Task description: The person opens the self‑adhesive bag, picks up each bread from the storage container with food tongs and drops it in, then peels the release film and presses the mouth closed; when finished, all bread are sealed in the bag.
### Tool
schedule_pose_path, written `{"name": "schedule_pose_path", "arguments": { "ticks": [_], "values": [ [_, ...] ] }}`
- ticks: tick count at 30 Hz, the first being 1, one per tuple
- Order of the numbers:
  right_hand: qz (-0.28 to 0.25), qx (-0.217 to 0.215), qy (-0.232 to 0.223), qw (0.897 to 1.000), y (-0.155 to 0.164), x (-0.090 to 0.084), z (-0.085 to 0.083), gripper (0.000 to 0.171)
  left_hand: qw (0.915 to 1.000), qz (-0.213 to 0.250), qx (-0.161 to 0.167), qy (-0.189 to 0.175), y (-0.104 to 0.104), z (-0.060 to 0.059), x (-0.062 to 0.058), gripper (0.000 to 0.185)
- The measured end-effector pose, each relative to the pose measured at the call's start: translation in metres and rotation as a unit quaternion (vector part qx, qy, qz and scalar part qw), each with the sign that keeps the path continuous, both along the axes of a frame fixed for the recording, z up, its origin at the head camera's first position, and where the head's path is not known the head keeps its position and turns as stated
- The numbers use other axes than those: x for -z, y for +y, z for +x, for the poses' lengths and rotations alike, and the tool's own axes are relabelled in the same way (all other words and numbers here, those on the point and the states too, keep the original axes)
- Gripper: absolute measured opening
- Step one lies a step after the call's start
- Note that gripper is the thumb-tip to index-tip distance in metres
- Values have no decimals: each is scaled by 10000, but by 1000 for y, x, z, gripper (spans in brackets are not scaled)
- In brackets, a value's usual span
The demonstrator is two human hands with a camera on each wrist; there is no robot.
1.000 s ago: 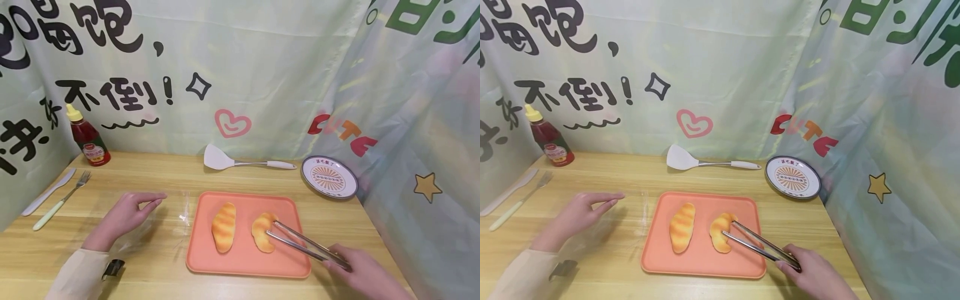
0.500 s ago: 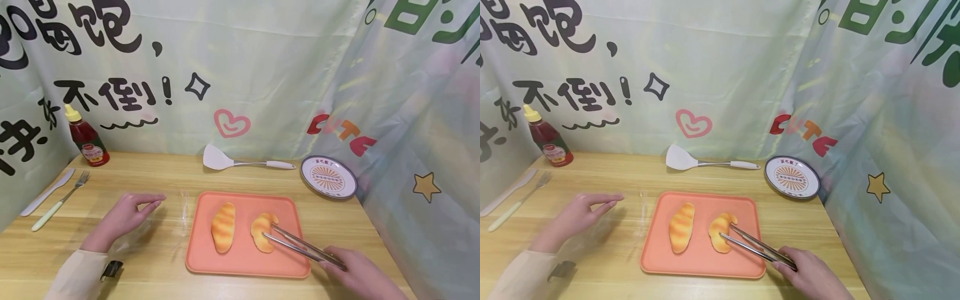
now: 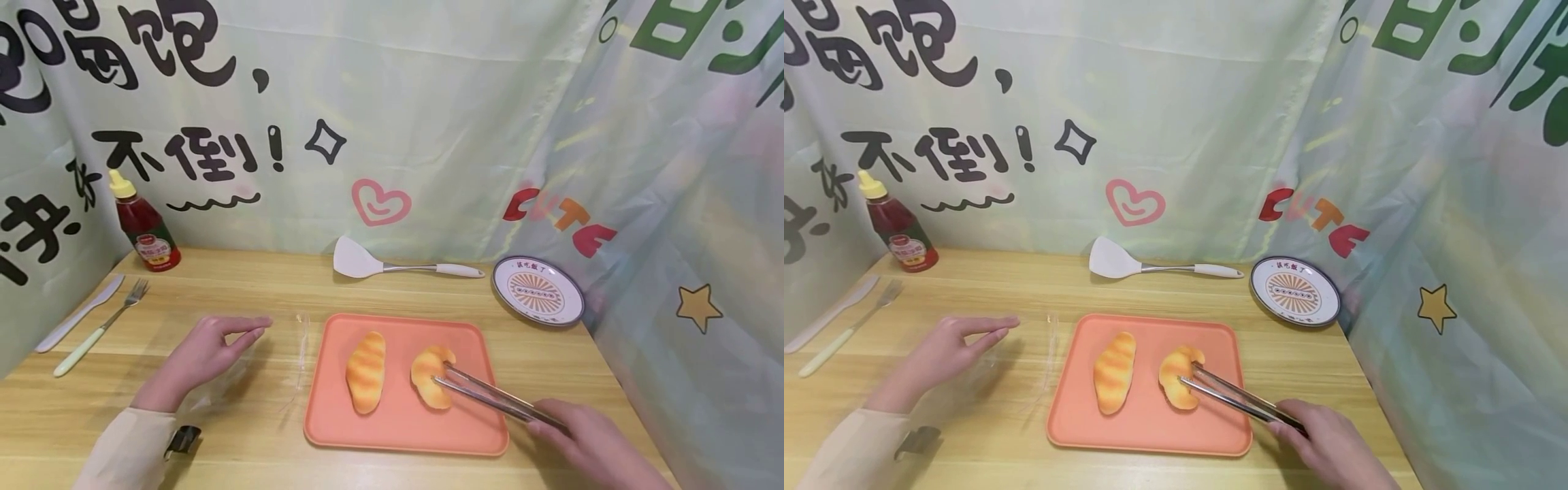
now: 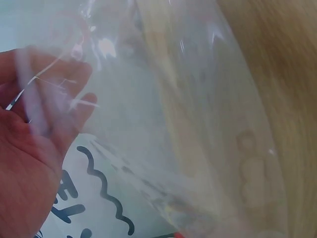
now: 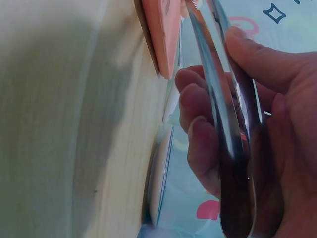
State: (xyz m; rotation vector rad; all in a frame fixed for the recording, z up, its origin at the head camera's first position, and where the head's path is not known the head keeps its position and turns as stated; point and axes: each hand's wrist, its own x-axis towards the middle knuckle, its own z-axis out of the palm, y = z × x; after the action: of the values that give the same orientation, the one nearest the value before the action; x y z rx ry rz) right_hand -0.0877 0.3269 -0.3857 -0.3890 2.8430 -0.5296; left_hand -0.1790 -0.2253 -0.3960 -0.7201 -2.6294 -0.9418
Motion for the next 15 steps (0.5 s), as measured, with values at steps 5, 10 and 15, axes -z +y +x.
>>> {"name": "schedule_pose_path", "arguments": {
  "ticks": [5, 10, 15],
  "values": [
    [27, -61, 501, 9987, 1, -2, -1, 21, 10000, -11, 7, 19, 1, -1, -1, 21],
    [-83, -383, 1409, 9893, -1, -4, -2, 7, 9999, -33, 32, 121, 0, -2, 1, 21],
    [-226, -402, 1322, 9901, -7, -11, -7, 11, 9999, -30, 23, 142, 0, -3, 3, 22]
  ]
}}
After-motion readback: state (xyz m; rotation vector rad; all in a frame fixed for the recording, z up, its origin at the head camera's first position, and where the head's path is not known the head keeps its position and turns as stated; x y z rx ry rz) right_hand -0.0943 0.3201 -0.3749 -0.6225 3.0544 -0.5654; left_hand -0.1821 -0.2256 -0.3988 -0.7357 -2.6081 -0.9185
